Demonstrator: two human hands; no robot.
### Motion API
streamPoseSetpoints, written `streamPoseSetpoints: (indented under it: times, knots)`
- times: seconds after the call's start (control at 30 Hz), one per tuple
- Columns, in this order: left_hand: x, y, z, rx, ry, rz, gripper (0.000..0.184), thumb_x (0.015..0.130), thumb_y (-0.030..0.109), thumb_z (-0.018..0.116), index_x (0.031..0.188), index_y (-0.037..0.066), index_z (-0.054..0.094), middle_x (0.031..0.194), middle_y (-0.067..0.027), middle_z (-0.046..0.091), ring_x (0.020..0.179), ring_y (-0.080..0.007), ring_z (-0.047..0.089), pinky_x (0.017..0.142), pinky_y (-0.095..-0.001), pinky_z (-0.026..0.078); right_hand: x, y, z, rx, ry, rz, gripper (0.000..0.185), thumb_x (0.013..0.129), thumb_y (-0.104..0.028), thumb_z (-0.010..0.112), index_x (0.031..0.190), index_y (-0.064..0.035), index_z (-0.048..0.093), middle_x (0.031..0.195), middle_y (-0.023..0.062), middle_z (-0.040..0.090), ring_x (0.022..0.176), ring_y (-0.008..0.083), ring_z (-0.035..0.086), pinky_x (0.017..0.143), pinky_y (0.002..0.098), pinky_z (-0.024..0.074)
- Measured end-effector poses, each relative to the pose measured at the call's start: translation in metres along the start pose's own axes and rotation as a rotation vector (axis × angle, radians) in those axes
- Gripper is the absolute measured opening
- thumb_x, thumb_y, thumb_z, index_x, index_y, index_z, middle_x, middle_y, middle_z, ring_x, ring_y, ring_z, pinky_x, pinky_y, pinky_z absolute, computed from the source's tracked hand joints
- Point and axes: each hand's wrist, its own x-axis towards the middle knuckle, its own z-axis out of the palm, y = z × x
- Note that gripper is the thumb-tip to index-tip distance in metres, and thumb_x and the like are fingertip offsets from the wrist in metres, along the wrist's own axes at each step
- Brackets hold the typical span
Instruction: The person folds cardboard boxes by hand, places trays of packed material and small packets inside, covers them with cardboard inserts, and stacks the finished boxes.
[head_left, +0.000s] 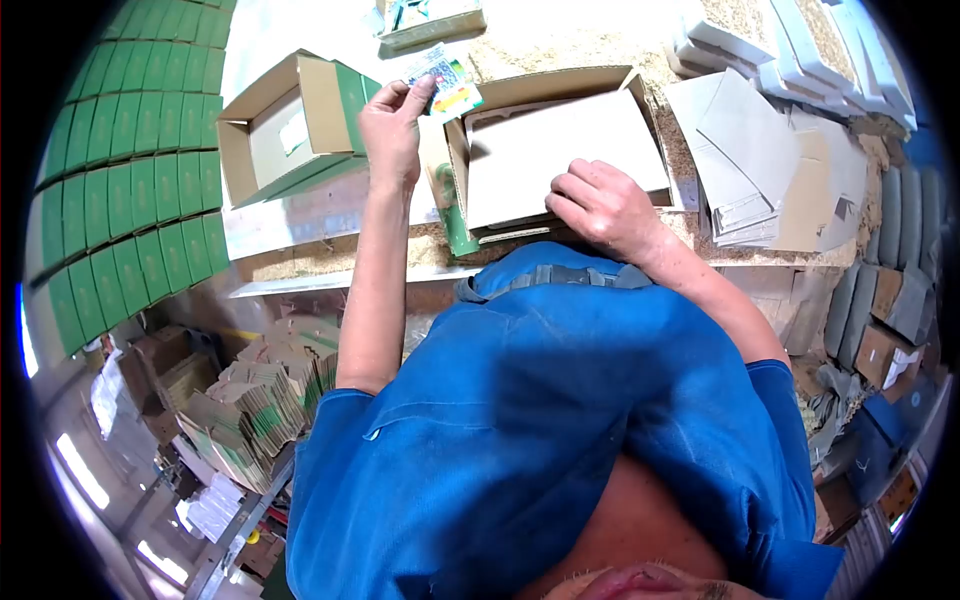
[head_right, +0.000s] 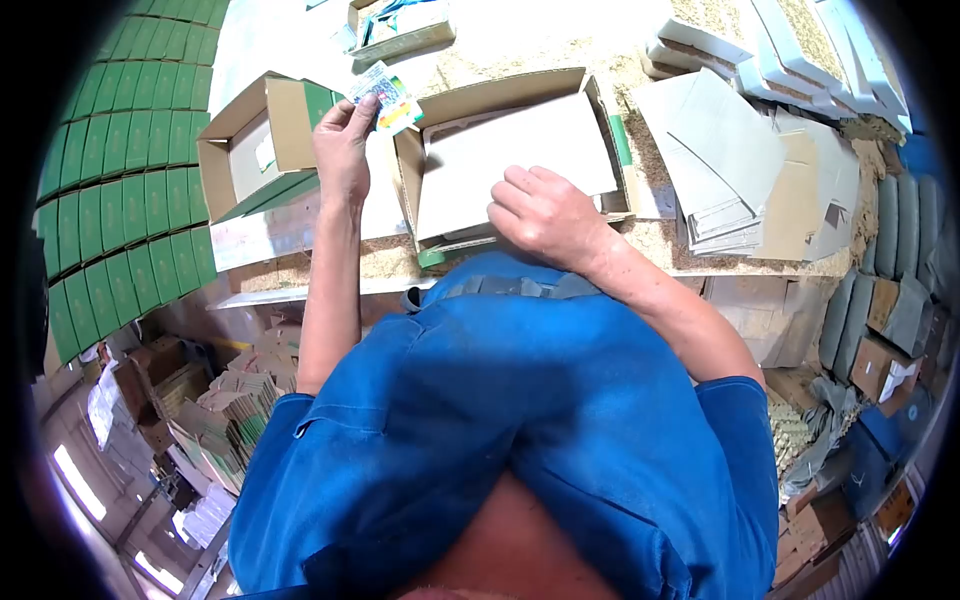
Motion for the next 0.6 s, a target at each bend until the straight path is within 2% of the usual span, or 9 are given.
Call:
streamPoseSetpoints:
  times: [0.07,0.17,0.2,0.23,0.3,0.33,0.47,0.57,0.6]
  knots:
    - [-0.008,-0.001,0.0,0.025,-0.009,-0.002,0.015,0.086,0.013,0.075,0.084,0.0,0.069,0.077,-0.0034,0.068,0.069,-0.0058,0.057,0.064,-0.0208,0.045,-0.002,-0.004,-0.001,0.09,-0.036,0.138,0.012,0.068,-0.003,0.064,0.08,-0.0041,0.061,0.081,0.0058,0.058,0.074,0.0215,0.057,0.061,0.0324,0.049]
    - [-0.016,0.001,0.007,0.027,-0.039,0.004,0.014,0.087,0.012,0.075,0.085,0.0,0.069,0.077,-0.0031,0.067,0.07,-0.0054,0.057,0.065,-0.0205,0.046,-0.009,-0.003,0.009,0.123,-0.005,0.232,0.013,0.071,0.001,0.067,0.081,-0.0049,0.062,0.079,0.0052,0.057,0.072,0.022,0.056,0.059,0.0331,0.0482]
    - [-0.019,0.002,0.01,0.046,-0.087,0.009,0.013,0.087,0.012,0.074,0.085,0.0,0.07,0.078,-0.0031,0.068,0.07,-0.0055,0.058,0.065,-0.0204,0.046,-0.011,-0.007,0.006,0.22,-0.117,0.355,0.025,0.067,-0.002,0.077,0.089,-0.0055,0.066,0.097,0.0081,0.062,0.091,0.0262,0.06,0.076,0.0361,0.0524]
    - [-0.021,0.004,0.013,0.066,-0.138,0.013,0.012,0.087,0.011,0.073,0.086,0.0,0.07,0.078,-0.0032,0.068,0.07,-0.0056,0.058,0.065,-0.0203,0.047,-0.013,-0.007,0.006,0.217,-0.115,0.359,0.025,0.067,-0.002,0.077,0.089,-0.0055,0.066,0.097,0.0081,0.062,0.091,0.0262,0.06,0.076,0.0361,0.0524]
    - [-0.029,0.01,0.02,0.16,-0.235,0.018,0.012,0.089,0.008,0.07,0.094,-0.003,0.071,0.083,-0.0049,0.07,0.076,-0.0072,0.063,0.07,-0.021,0.051,-0.02,-0.001,0.007,0.352,-0.172,0.484,0.046,0.059,-0.008,0.085,0.103,-0.0072,0.069,0.127,0.0129,0.056,0.12,0.0318,0.051,0.101,0.0411,0.0453]
    - [-0.032,0.013,0.025,0.221,-0.272,0.019,0.013,0.089,0.007,0.069,0.095,-0.004,0.071,0.084,-0.0055,0.071,0.076,-0.0073,0.063,0.07,-0.0216,0.051,-0.027,0.009,0.014,0.459,-0.339,0.578,0.06,0.055,-0.011,0.086,0.112,-0.0085,0.069,0.146,0.0168,0.04,0.137,0.0343,0.034,0.115,0.0436,0.0324]
    - [-0.041,0.012,0.046,0.566,-0.417,0.009,0.022,0.089,0.002,0.065,0.11,-0.003,0.067,0.089,-0.0075,0.071,0.078,-0.0083,0.064,0.072,-0.0232,0.053,-0.027,0.021,0.043,0.439,-0.527,0.659,0.074,0.058,-0.015,0.086,0.126,-0.0053,0.06,0.155,0.0195,0.026,0.145,0.0387,0.02,0.117,0.0455,0.0301]
    - [-0.045,0.005,0.064,0.695,-0.529,0.037,0.042,0.086,-0.001,0.064,0.127,0.005,0.06,0.088,-0.0109,0.071,0.078,-0.0125,0.066,0.073,-0.0287,0.054,-0.003,0.02,0.016,0.718,-0.527,0.77,0.052,0.071,-0.012,0.08,0.119,-0.0007,0.063,0.142,0.0166,0.047,0.13,0.0319,0.048,0.11,0.0396,0.0398]
    - [-0.049,0.006,0.068,0.863,-0.558,0.071,0.047,0.084,0.0,0.065,0.129,0.006,0.058,0.087,-0.0128,0.07,0.077,-0.0155,0.067,0.075,-0.0304,0.054,0.0,0.018,0.001,0.72,-0.521,0.775,0.052,0.071,-0.012,0.08,0.119,-0.0007,0.063,0.142,0.0166,0.047,0.13,0.0319,0.048,0.11,0.0396,0.0398]
